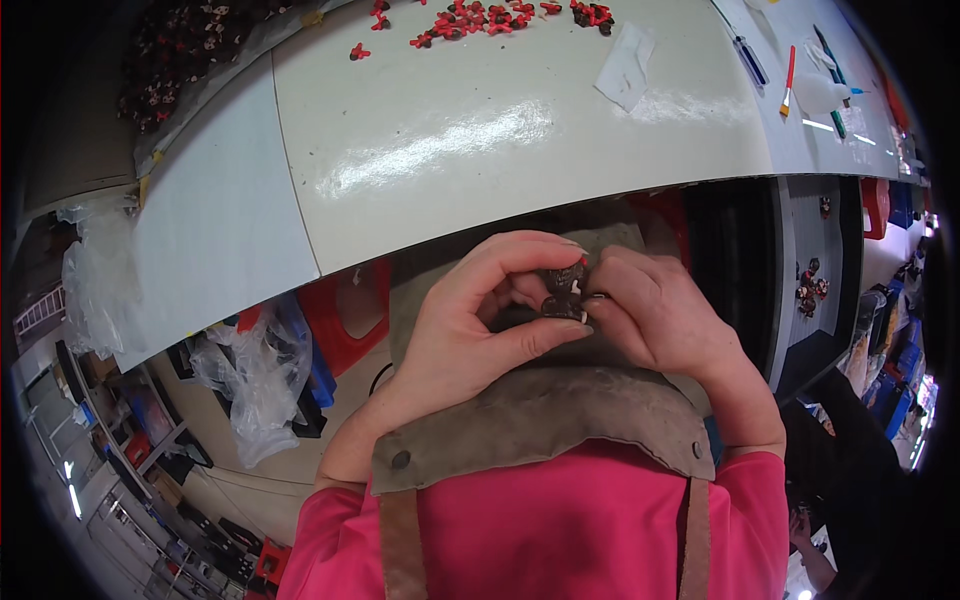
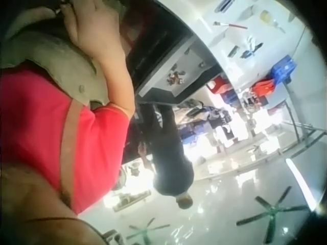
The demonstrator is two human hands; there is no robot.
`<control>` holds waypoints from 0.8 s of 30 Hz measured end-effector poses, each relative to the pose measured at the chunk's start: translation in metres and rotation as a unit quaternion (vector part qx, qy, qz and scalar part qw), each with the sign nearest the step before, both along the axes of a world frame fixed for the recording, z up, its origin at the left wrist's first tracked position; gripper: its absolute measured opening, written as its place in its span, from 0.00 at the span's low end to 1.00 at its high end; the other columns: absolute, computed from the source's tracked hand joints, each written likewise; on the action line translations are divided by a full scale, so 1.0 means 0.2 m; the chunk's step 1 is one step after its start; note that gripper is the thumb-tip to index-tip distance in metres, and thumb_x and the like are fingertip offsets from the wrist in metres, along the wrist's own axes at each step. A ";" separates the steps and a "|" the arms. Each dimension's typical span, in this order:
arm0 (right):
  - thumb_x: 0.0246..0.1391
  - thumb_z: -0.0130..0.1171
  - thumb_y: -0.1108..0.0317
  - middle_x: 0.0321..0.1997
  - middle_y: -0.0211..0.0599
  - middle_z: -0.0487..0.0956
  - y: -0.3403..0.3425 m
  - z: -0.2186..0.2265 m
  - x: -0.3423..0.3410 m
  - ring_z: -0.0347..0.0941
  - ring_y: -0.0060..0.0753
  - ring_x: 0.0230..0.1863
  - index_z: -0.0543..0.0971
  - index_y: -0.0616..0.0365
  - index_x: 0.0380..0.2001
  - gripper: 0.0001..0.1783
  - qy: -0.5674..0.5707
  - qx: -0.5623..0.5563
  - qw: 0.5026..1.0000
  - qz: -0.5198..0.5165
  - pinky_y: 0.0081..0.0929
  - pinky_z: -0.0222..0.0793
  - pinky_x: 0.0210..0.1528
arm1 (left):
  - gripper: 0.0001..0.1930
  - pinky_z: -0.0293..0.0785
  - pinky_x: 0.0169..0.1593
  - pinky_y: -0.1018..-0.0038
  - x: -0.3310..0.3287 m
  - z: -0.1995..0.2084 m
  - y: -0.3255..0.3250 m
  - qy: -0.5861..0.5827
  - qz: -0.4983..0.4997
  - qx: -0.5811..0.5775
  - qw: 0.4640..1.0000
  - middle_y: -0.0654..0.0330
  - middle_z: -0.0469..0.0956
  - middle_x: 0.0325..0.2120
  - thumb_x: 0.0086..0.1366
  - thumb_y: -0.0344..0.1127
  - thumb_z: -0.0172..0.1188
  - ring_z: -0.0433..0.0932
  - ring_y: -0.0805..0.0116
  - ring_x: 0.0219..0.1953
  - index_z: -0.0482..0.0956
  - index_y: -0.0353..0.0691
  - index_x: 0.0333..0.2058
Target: Assemble small plastic toy components by applying glue and pressing parts together at a factory workbench.
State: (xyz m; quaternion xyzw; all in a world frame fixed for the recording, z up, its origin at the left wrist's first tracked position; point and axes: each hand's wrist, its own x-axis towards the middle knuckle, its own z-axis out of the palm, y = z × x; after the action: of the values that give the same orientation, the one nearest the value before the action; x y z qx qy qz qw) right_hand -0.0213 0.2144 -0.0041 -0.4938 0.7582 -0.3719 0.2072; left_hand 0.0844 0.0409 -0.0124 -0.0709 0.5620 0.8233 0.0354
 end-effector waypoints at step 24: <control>0.56 0.47 0.71 0.28 0.45 0.72 0.01 0.04 0.02 0.70 0.50 0.30 0.69 0.61 0.35 0.06 -0.145 0.042 0.987 -0.046 0.35 0.66 0.32 | 0.26 0.69 0.51 0.76 0.01 -0.04 0.01 0.018 0.002 0.048 0.999 0.55 0.64 0.53 0.52 0.17 0.62 0.69 0.74 0.48 0.67 0.36 0.50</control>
State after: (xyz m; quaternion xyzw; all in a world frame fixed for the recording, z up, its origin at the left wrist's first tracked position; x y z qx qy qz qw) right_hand -0.0167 0.2169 0.0046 -0.3898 0.7573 -0.4166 0.3180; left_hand 0.0864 0.0428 -0.0214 -0.0557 0.5220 0.8507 0.0272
